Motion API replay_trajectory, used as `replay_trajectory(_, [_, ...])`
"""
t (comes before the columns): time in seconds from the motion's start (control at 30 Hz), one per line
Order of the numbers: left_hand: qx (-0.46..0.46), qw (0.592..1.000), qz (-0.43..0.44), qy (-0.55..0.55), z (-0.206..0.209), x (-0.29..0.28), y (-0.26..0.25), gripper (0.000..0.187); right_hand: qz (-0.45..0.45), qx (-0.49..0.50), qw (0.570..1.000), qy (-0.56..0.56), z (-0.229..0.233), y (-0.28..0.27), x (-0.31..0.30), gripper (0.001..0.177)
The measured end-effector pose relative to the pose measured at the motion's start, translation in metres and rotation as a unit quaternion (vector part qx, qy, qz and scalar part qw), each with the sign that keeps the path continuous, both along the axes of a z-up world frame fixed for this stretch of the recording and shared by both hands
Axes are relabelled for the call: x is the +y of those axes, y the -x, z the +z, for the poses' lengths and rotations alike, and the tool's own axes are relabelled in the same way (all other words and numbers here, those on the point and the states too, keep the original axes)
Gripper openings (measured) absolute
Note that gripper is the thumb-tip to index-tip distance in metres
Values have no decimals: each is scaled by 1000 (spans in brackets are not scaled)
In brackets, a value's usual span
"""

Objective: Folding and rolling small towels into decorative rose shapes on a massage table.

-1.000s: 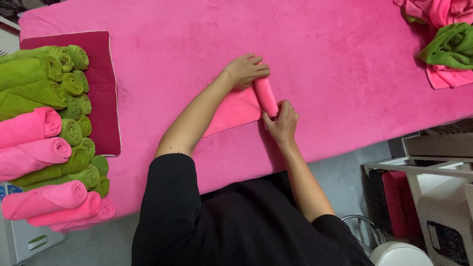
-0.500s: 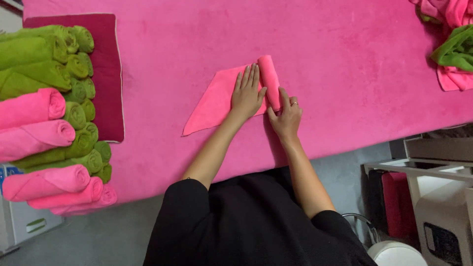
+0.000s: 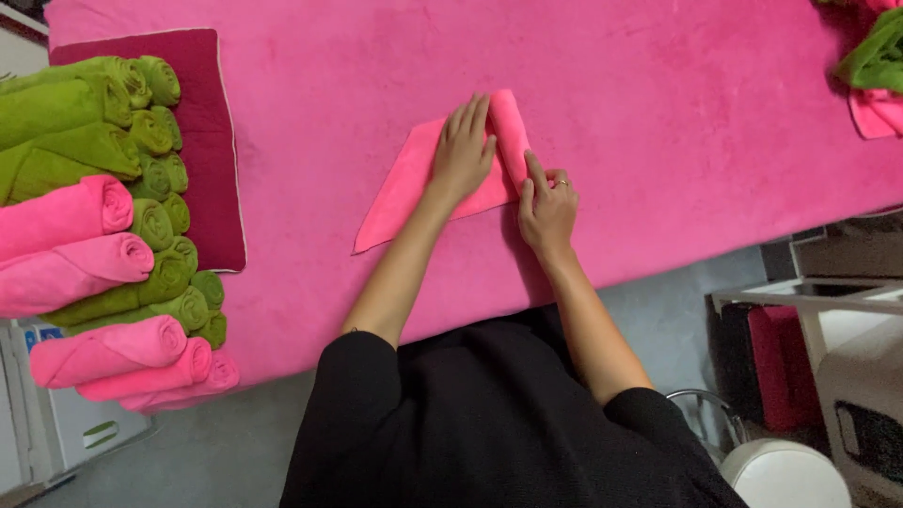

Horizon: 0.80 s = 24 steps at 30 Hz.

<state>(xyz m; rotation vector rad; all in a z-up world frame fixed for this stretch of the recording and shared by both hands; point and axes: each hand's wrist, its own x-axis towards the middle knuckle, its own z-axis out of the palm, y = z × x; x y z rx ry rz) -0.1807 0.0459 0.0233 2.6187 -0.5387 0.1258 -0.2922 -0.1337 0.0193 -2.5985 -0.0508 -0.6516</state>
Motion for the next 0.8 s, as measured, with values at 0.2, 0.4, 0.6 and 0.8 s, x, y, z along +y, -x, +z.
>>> replay_trajectory(0.2, [-98, 939, -306, -124, 49, 11, -61, 61, 9, -25, 1000, -15, 22, 5, 10, 44])
replay_trajectory(0.4, [-194, 870, -395, -224, 32, 9, -105, 53, 20, -29, 999, -12, 31, 5, 14, 43])
replay_trajectory(0.6, [-209, 847, -407, -269, 42, 9, -104, 48, 4, 34, 996, -81, 33, 7, 20, 68])
replay_trajectory(0.8, [-164, 853, -432, -241, 40, 6, -113, 36, 20, 51, 995, -80, 20, -3, 8, 42])
